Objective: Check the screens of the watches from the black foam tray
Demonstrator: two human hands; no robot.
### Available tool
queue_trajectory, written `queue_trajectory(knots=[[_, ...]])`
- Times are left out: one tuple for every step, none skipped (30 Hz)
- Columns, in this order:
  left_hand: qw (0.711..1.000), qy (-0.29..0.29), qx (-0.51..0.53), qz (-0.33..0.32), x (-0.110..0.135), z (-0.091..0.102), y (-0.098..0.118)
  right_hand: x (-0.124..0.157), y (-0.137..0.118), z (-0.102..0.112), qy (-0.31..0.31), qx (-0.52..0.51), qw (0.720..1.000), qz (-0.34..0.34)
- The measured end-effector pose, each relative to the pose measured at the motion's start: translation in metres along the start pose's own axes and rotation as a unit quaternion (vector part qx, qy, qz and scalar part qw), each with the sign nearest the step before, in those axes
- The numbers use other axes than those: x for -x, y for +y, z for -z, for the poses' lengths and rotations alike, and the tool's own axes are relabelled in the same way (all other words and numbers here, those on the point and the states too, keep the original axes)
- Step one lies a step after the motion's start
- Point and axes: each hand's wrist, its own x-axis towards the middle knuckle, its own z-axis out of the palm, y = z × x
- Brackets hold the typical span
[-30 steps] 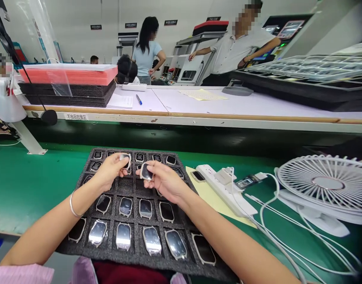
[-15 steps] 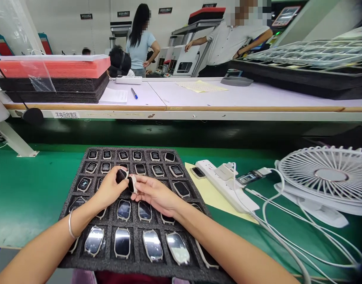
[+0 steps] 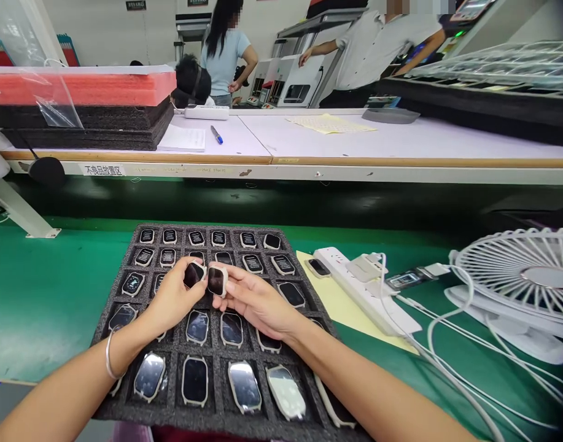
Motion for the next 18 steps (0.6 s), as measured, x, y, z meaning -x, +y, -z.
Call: queue_trajectory(knots=[[1.0, 0.005, 0.007, -0.001, 0.0002, -0.0001, 0.0004, 0.0, -0.0007, 0.0003, -0.005, -0.001, 1.0, -0.002], [1.0, 0.009, 0.014, -0.003, 0.0005, -0.0001, 0.0007, 0.0, -0.0012, 0.0006, -0.009, 0.0, 1.0, -0.006], [1.0, 0.011, 0.018, -0.004, 0.0007, -0.0002, 0.001, -0.0001, -0.0017, 0.0008, -0.011, 0.001, 1.0, -0.009], [1.0, 0.012, 0.021, -0.004, 0.0009, -0.0003, 0.0013, -0.0001, -0.0021, 0.001, -0.012, 0.003, 1.0, -0.011], [1.0, 0.011, 0.023, -0.004, 0.0011, -0.0004, 0.0016, -0.0003, -0.0024, 0.0011, -0.013, 0.003, 1.0, -0.012], [1.0, 0.01, 0.025, -0.005, 0.0013, -0.0005, 0.0019, -0.0004, -0.0027, 0.0011, -0.014, 0.001, 1.0, -0.013], [1.0, 0.01, 0.026, -0.004, 0.0014, -0.0006, 0.0021, -0.0005, -0.0028, 0.0011, -0.015, -0.003, 1.0, -0.013], [1.0, 0.009, 0.027, -0.004, 0.0015, -0.0007, 0.0024, -0.0006, -0.0028, 0.0011, -0.017, -0.007, 1.0, -0.013], [1.0, 0.01, 0.028, -0.004, 0.0015, -0.0008, 0.0027, -0.0007, -0.0027, 0.0012, -0.018, -0.011, 1.0, -0.013], [1.0, 0.012, 0.028, -0.004, 0.0016, -0.0009, 0.0031, -0.0009, -0.0024, 0.0013, -0.019, -0.014, 1.0, -0.013], [1.0, 0.013, 0.027, -0.004, 0.0016, -0.0009, 0.0035, -0.001, -0.0021, 0.0015, -0.02, -0.014, 1.0, -0.012], [1.0, 0.012, 0.026, -0.004, 0.0017, -0.001, 0.004, -0.0012, -0.0015, 0.0018, -0.022, -0.014, 1.0, -0.01], [1.0, 0.013, 0.026, -0.005, 0.0018, -0.001, 0.0045, -0.0013, -0.0009, 0.0022, -0.025, -0.015, 1.0, -0.008], [1.0, 0.014, 0.026, -0.006, 0.0018, -0.001, 0.0049, -0.0015, -0.0002, 0.0026, -0.03, -0.015, 0.999, -0.005], [1.0, 0.014, 0.025, -0.007, 0.0019, -0.0009, 0.0053, -0.0017, 0.0004, 0.0032, -0.035, -0.016, 0.999, -0.002], [1.0, 0.014, 0.024, -0.008, 0.002, -0.0009, 0.0057, -0.0018, 0.0011, 0.0037, -0.041, -0.017, 0.999, 0.002], [1.0, 0.013, 0.023, -0.008, 0.0021, -0.0008, 0.0059, -0.0019, 0.0017, 0.0041, -0.046, -0.018, 0.999, 0.004], [1.0, 0.011, 0.021, -0.007, 0.0021, -0.0007, 0.006, -0.002, 0.0021, 0.0045, -0.049, -0.017, 0.999, 0.006]])
